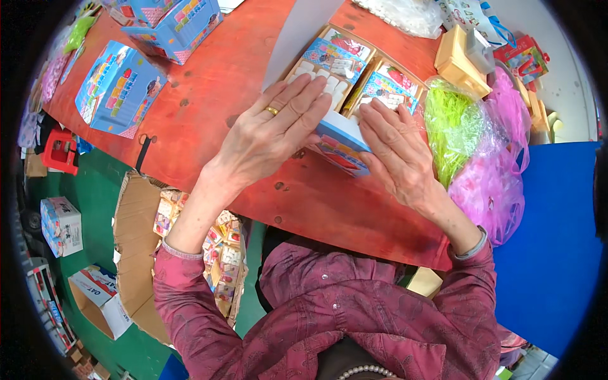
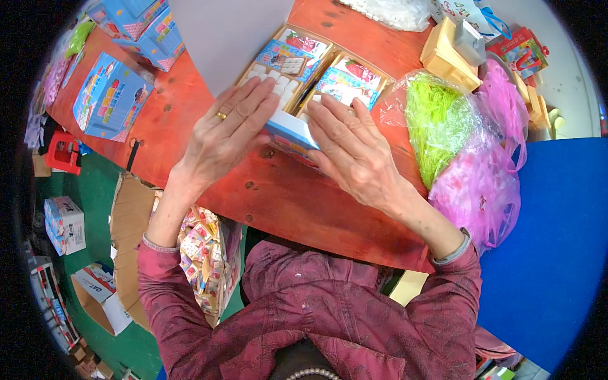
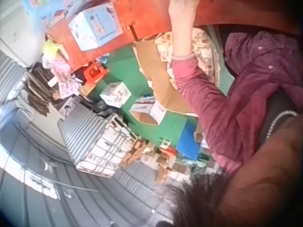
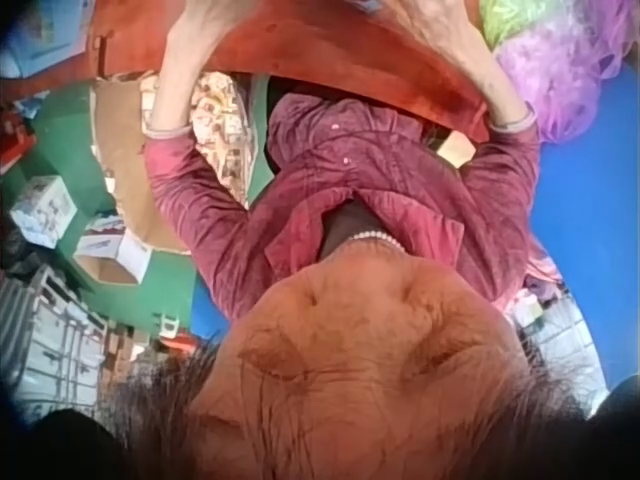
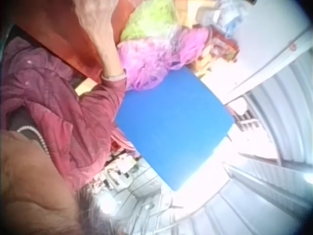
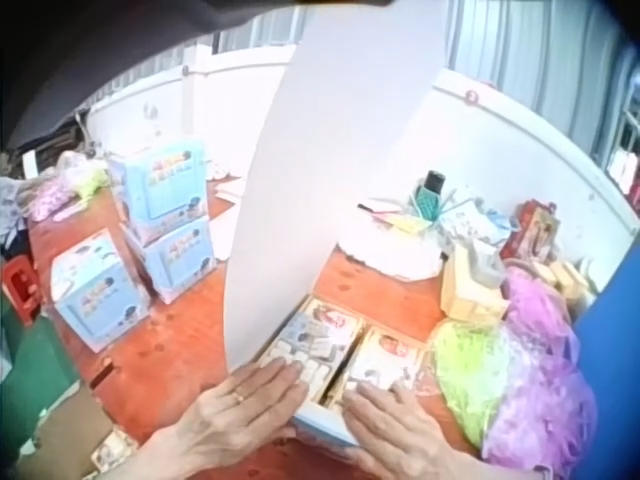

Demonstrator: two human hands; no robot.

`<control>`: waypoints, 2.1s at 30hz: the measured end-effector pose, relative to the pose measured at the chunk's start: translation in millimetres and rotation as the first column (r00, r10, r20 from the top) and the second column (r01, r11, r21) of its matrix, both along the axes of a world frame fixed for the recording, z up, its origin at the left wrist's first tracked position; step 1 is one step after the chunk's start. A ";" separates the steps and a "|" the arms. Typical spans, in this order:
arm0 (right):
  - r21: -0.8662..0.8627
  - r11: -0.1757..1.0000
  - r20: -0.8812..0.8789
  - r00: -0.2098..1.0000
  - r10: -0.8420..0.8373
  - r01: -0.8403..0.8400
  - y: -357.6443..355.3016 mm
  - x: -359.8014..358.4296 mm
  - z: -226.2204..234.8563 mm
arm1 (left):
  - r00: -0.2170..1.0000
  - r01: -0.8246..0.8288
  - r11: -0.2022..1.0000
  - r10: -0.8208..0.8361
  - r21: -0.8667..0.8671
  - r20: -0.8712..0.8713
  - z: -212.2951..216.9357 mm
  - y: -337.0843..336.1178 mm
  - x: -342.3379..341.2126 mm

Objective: Folding cardboard boxes and packing small items into them at a workbench.

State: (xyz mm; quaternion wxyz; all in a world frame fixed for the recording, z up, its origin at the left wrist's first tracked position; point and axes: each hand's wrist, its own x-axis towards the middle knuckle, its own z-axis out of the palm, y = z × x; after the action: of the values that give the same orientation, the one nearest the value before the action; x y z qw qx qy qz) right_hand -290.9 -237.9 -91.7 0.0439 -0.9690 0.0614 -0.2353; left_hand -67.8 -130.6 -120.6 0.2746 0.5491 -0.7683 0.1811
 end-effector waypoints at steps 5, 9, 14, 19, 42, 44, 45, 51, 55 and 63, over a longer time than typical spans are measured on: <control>-0.006 1.000 0.022 1.000 -0.004 0.004 0.1 -0.8 -1.5 | 0.998 -0.038 0.999 0.038 0.003 0.041 -0.4 1.6 -3.7; -0.015 1.000 0.027 1.000 0.012 -0.012 -1.6 -5.0 -3.7 | 0.998 -0.051 0.999 0.050 0.018 0.034 2.1 2.7 -4.7; -0.035 0.999 0.061 0.998 0.033 -0.031 -4.0 -10.4 -7.8 | 0.999 -0.046 0.999 0.045 0.026 0.019 4.1 3.8 -5.2; -0.049 0.998 0.077 0.996 0.053 -0.049 -7.2 -15.3 -9.0 | 0.999 -0.042 0.999 0.041 0.026 0.035 6.1 3.0 -5.9; 0.006 0.993 0.273 0.956 0.110 -0.116 -17.9 -25.8 -34.5 | 0.994 -0.111 0.933 0.103 0.344 0.040 39.4 -47.8 -50.6; 0.045 0.992 0.286 0.953 0.103 -0.121 -17.1 -25.7 -35.7 | 0.994 -0.111 0.932 0.105 0.345 0.035 38.8 -47.6 -49.9; 0.047 0.991 0.286 0.952 0.103 -0.122 -16.9 -25.1 -36.3 | 0.994 -0.109 0.933 0.106 0.344 0.028 38.3 -47.2 -49.6; 0.133 0.977 0.339 0.934 0.111 -0.164 -13.9 -24.3 -39.4 | 0.990 -0.141 0.953 0.135 0.267 0.041 30.6 -45.1 -47.8; 0.167 0.975 0.313 0.946 0.090 -0.148 -11.1 -24.0 -35.6 | 0.990 -0.128 0.956 0.137 0.263 -0.016 28.8 -46.2 -48.0; 0.207 0.970 0.288 0.956 0.062 -0.126 -5.8 -25.4 -32.9 | 0.991 -0.123 0.950 0.131 0.288 -0.007 30.0 -45.4 -47.5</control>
State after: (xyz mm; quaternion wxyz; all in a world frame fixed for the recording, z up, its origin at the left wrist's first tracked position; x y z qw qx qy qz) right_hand -316.2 -243.7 -124.6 0.1719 -0.9168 0.0341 -0.3589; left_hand -115.3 -176.0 -90.7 0.1900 0.6337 -0.7459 0.0779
